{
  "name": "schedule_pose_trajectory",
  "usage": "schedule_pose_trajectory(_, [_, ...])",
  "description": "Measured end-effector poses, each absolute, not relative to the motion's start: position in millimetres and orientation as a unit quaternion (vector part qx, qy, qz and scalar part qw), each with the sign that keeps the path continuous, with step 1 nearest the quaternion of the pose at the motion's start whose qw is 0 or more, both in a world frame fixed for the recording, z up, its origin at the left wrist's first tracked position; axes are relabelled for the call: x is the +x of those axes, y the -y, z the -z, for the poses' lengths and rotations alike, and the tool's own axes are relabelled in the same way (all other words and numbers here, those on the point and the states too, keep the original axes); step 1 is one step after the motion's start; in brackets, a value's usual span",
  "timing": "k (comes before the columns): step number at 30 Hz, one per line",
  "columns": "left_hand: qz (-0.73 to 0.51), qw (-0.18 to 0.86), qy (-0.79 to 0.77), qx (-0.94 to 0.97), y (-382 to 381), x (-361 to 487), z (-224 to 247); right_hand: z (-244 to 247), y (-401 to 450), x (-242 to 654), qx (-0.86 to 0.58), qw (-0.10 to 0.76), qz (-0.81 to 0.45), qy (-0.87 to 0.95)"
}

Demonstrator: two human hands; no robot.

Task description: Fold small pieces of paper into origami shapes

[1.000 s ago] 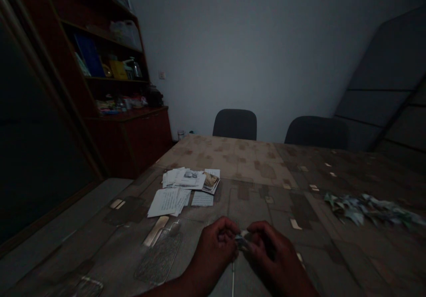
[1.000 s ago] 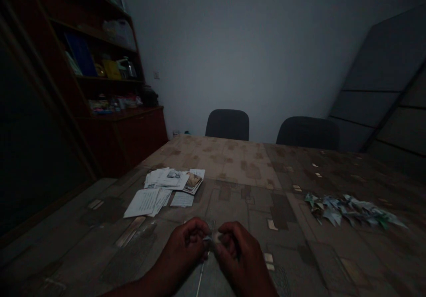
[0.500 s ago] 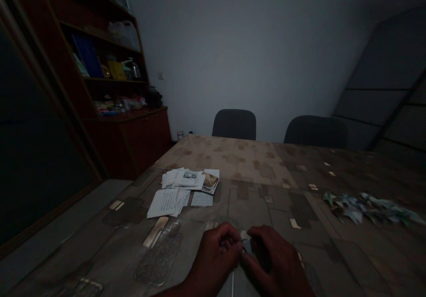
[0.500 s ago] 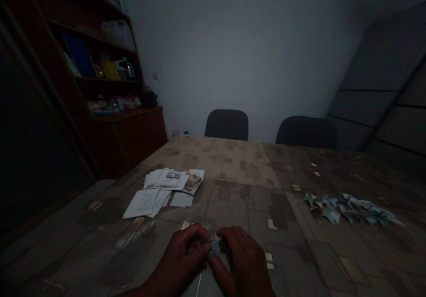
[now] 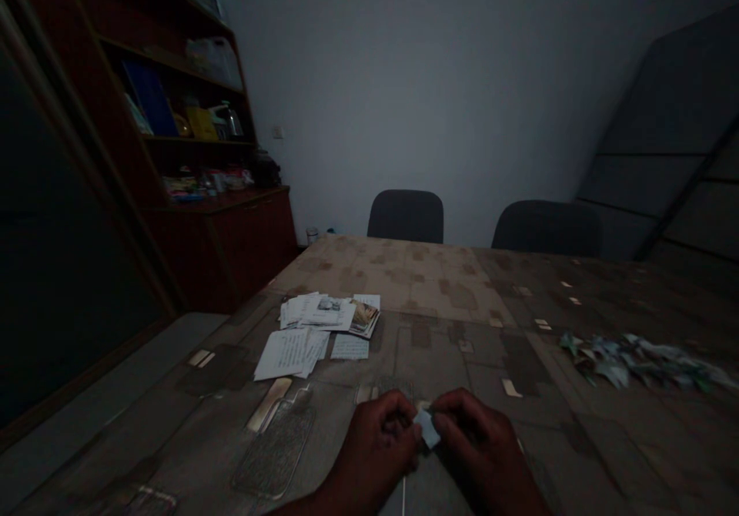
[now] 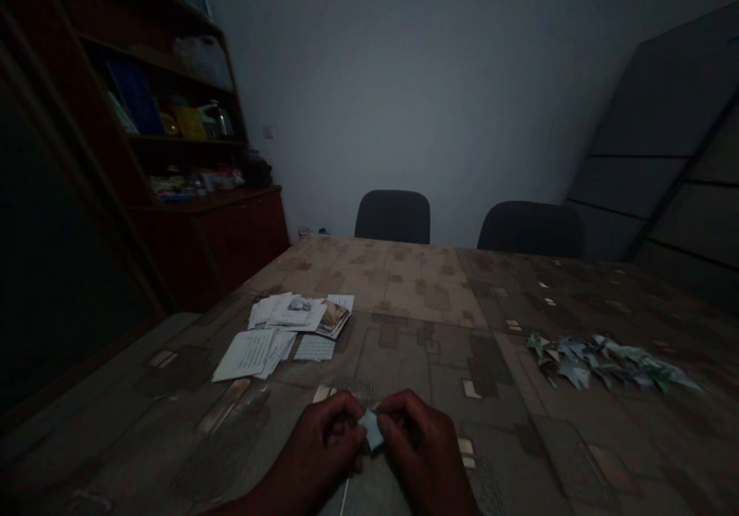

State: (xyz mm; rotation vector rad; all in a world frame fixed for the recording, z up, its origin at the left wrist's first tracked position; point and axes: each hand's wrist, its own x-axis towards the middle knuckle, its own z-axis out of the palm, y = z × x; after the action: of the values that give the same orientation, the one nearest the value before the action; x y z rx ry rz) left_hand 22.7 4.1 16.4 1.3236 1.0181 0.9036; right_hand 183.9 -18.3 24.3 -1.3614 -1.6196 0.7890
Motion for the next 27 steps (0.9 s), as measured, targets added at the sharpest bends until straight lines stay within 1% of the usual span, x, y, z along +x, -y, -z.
schedule_pose_trajectory(4, [-0.409, 0.596, -0.425, 0.544, -6.6, 20.6, -21.4, -24.8, 19.5, 183.3, -0.514, 0.442, -0.374, 0.633])
schedule_pose_trajectory(12, [-0.412, 0.578, -0.451, 0.542, -8.8, 21.8, -17.1, -25.8, 19.9, 182.9, -0.508, 0.449, -0.389, 0.624])
schedule_pose_trajectory(16, [-0.416, 0.551, -0.457, 0.56, -9.5, 20.5, -17.7, -23.2, 18.2, 183.2, -0.501, 0.444, -0.43, 0.606])
schedule_pose_trajectory(19, [-0.413, 0.52, -0.467, 0.584, -9.8, 18.6, -20.8, -21.3, 18.6, 182.4, -0.497, 0.451, -0.466, 0.576])
schedule_pose_trajectory(22, [-0.406, 0.512, -0.47, 0.593, -10.0, 17.1, -23.3, -19.5, 19.4, 181.9, -0.484, 0.462, -0.497, 0.553])
schedule_pose_trajectory(27, [-0.404, 0.487, -0.47, 0.616, -11.0, 15.4, -21.9, -18.5, 19.0, 182.3, -0.467, 0.462, -0.518, 0.548])
